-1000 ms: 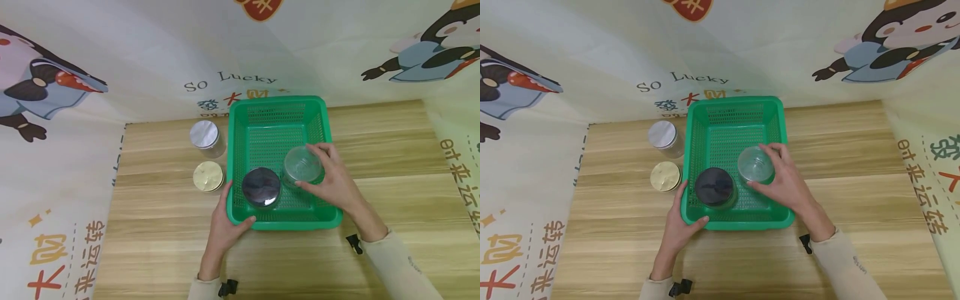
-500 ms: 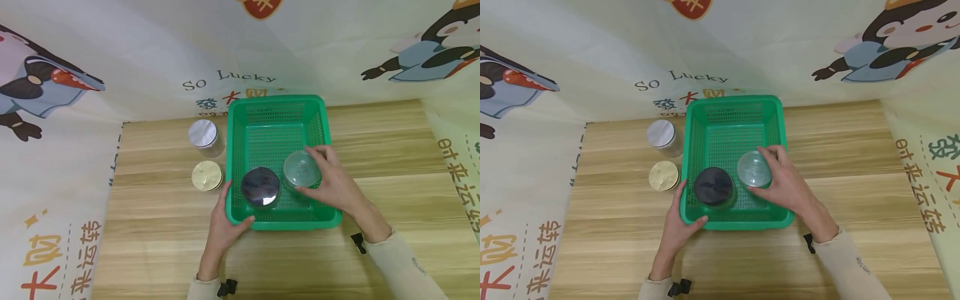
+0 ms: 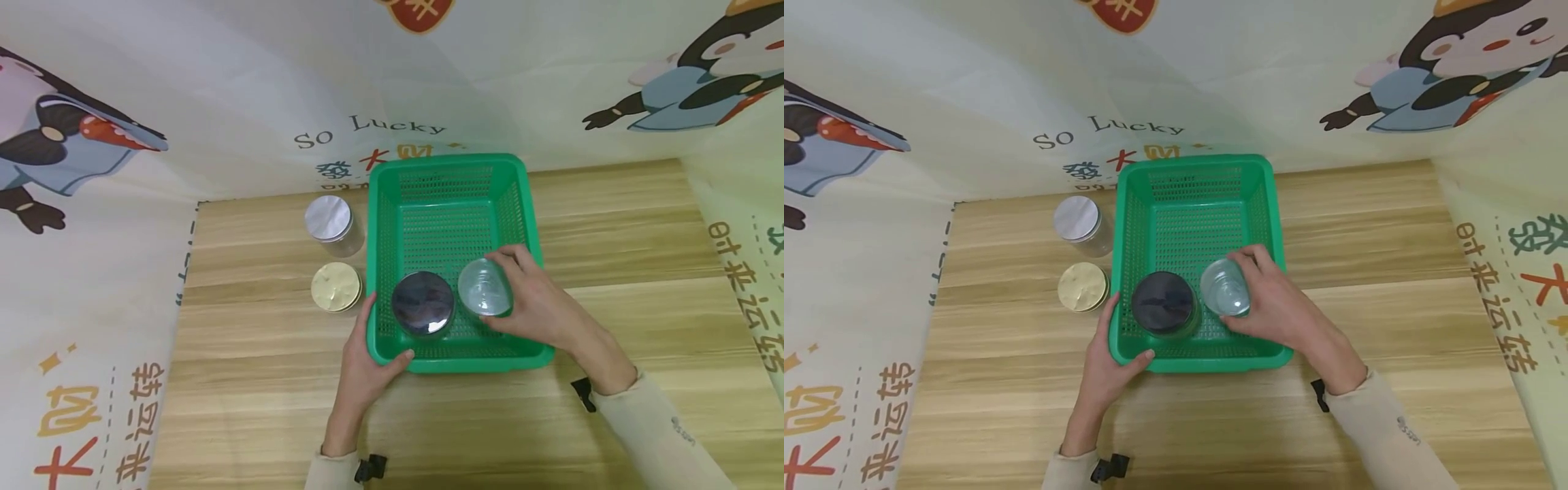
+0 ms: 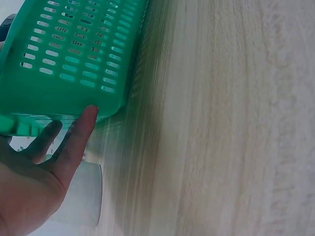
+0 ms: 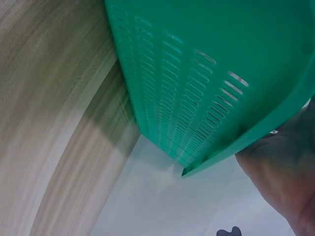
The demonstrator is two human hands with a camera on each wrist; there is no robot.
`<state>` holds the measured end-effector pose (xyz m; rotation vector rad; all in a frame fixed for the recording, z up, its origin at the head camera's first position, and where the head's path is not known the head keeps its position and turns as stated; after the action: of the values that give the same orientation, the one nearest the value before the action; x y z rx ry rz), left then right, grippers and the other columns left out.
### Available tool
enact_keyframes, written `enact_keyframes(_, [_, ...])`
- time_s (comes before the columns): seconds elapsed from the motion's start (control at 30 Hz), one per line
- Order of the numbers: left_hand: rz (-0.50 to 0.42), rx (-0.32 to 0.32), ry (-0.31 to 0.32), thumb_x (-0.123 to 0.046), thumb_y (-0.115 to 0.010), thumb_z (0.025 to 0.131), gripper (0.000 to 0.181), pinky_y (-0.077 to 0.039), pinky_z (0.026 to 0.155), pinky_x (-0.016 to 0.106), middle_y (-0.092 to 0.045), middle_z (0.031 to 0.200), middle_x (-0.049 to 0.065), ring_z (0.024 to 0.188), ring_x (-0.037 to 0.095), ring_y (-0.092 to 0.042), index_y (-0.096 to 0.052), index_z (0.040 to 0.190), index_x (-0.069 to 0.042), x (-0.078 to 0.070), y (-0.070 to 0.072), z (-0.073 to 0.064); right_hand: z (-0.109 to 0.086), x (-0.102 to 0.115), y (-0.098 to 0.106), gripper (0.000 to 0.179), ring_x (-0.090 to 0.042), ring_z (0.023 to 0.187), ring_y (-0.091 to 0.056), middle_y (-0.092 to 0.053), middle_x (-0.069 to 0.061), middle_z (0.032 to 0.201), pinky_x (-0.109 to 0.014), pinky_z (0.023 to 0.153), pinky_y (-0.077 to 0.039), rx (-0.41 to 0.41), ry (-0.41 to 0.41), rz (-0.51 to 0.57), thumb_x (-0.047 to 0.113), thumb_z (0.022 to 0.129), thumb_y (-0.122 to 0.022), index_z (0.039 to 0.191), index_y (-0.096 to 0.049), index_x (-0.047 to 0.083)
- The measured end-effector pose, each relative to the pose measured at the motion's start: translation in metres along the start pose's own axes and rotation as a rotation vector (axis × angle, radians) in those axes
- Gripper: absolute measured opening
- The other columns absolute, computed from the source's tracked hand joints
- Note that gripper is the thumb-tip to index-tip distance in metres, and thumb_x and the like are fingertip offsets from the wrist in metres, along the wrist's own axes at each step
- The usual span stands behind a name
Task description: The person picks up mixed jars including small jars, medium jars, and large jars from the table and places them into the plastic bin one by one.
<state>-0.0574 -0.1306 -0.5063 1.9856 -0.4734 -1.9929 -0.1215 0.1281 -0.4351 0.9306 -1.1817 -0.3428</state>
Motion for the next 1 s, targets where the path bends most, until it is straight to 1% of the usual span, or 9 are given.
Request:
enact_keyframes(0.23, [0.001, -0.001, -0.004, -0.028, -0.088, 0.07, 0.105, -0.033, 0.111, 0.054, -0.045, 0.151, 0.005, 0.139, 0.027, -0.04, -0.028, 0.156, -0.035, 0.001, 0.0, 0.001, 0.0, 0.0, -0.003, 0.09, -0.032, 0.107, -0.057, -0.041, -0.015, 0.133, -0.048, 0.086, -0.055, 0.024, -0.008, -0.03, 0.025, 0.064, -0.091, 0.138, -0.047, 0.0])
enact_keyframes(0.43, [0.029, -0.015, -0.011, -0.029, -0.088, 0.07, 0.105, -0.034, 0.11, 0.054, -0.045, 0.151, 0.006, 0.138, 0.027, -0.042, -0.028, 0.156, -0.035, 0.0, 0.002, 0.0, 0.001, 0.002, -0.007, 0.09, -0.031, 0.109, -0.057, -0.041, -0.013, 0.133, -0.046, 0.086, -0.055, 0.07, -0.024, -0.042, 0.03, 0.066, -0.091, 0.139, -0.046, 0.001])
enact_keyframes(0.53, [0.026, -0.013, -0.006, -0.029, -0.088, 0.07, 0.105, -0.034, 0.11, 0.054, -0.045, 0.151, 0.006, 0.138, 0.027, -0.042, -0.027, 0.156, -0.035, 0.0, 0.003, 0.0, 0.0, 0.003, -0.01, 0.092, -0.031, 0.11, -0.058, -0.041, -0.012, 0.133, -0.045, 0.086, -0.056, 0.086, -0.029, -0.053, 0.033, 0.067, -0.092, 0.14, -0.046, 0.001])
enact_keyframes(0.77, [0.02, -0.005, 0.003, -0.03, -0.088, 0.07, 0.106, -0.034, 0.11, 0.054, -0.045, 0.151, 0.006, 0.138, 0.027, -0.041, -0.027, 0.156, -0.036, 0.001, 0.003, 0.001, -0.004, 0.008, -0.012, 0.096, -0.029, 0.108, -0.059, -0.044, -0.013, 0.13, -0.043, 0.088, -0.055, 0.085, -0.009, -0.103, 0.036, 0.064, -0.094, 0.138, -0.048, -0.002])
enact_keyframes(0.9, [0.013, -0.001, 0.011, -0.029, -0.089, 0.07, 0.106, -0.034, 0.11, 0.053, -0.045, 0.151, 0.006, 0.138, 0.027, -0.042, -0.027, 0.156, -0.037, 0.001, 0.0, 0.0, -0.008, 0.008, -0.014, 0.097, -0.029, 0.109, -0.059, -0.045, -0.014, 0.13, -0.043, 0.09, -0.054, 0.096, -0.01, -0.119, 0.037, 0.064, -0.094, 0.139, -0.047, -0.004])
enact_keyframes(1.0, [0.011, 0.006, 0.012, -0.03, -0.089, 0.07, 0.106, -0.034, 0.111, 0.053, -0.045, 0.151, 0.005, 0.139, 0.026, -0.041, -0.026, 0.156, -0.037, 0.001, 0.001, 0.0, -0.009, 0.008, -0.015, 0.097, -0.029, 0.11, -0.059, -0.045, -0.014, 0.13, -0.042, 0.091, -0.054, 0.087, -0.005, -0.122, 0.037, 0.064, -0.094, 0.139, -0.047, -0.004])
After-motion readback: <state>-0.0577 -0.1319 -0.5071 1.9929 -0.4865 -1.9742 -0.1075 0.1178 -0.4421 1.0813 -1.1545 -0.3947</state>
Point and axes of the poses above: each hand's wrist, its own z-axis towards the middle knuckle, its own y-axis out of the back of the hand, x = y × z, the point moved 9 cm from there along z, towards the middle knuckle
